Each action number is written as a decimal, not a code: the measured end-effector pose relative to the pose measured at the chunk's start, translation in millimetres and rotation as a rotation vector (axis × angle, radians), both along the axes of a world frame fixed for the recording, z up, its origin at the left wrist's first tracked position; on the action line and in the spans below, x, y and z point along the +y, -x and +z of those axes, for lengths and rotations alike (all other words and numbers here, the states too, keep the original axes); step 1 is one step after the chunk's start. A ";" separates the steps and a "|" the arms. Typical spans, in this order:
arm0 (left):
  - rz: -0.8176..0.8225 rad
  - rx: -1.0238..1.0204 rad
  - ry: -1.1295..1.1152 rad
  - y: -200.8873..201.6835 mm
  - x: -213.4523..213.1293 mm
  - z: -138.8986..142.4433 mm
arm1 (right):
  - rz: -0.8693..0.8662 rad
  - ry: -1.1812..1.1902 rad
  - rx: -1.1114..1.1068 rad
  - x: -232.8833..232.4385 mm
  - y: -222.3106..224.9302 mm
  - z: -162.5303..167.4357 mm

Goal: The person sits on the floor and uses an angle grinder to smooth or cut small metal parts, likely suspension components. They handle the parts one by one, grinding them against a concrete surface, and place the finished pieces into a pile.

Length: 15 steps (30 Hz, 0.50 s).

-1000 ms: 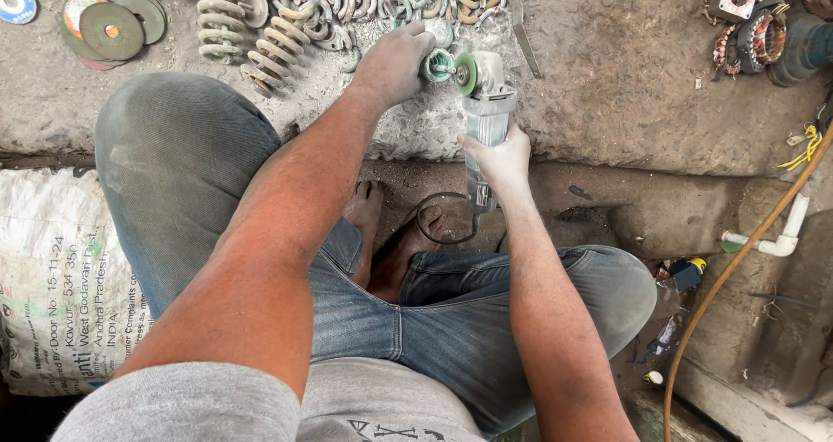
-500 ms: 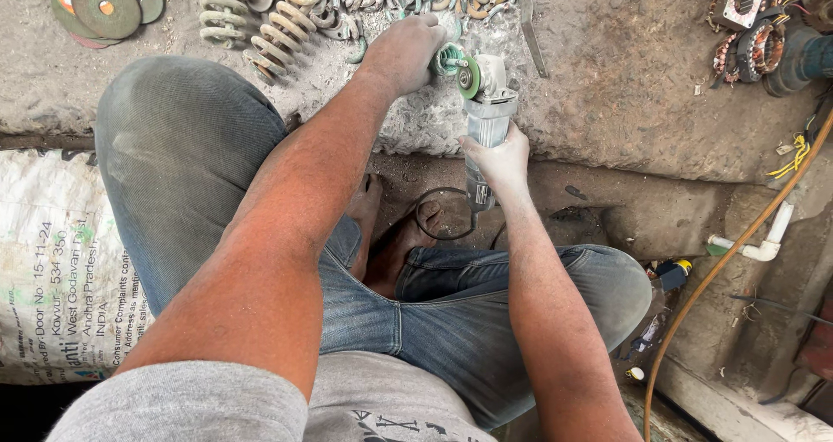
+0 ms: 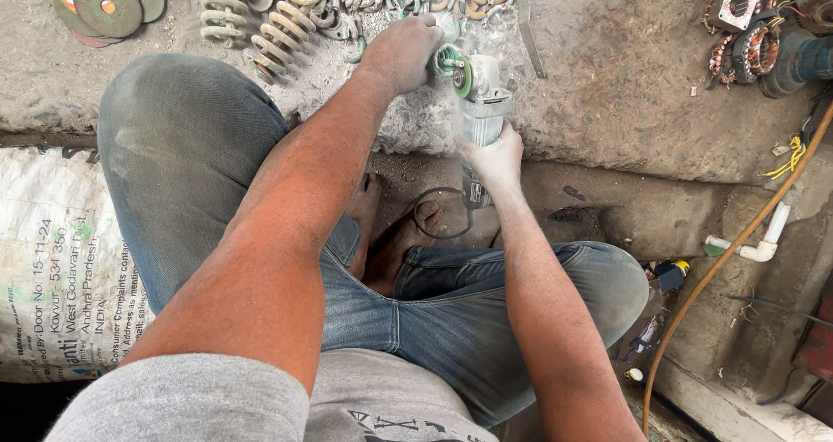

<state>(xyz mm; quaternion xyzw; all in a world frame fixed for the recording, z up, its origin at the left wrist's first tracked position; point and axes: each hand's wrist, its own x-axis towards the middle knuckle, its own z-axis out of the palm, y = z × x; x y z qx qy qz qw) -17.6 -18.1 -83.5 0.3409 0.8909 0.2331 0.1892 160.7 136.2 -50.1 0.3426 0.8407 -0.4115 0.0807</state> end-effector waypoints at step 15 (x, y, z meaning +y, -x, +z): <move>-0.032 -0.036 -0.040 -2.9 0.7 -11.4 | -0.153 0.193 -0.002 8.7 -5.4 0.6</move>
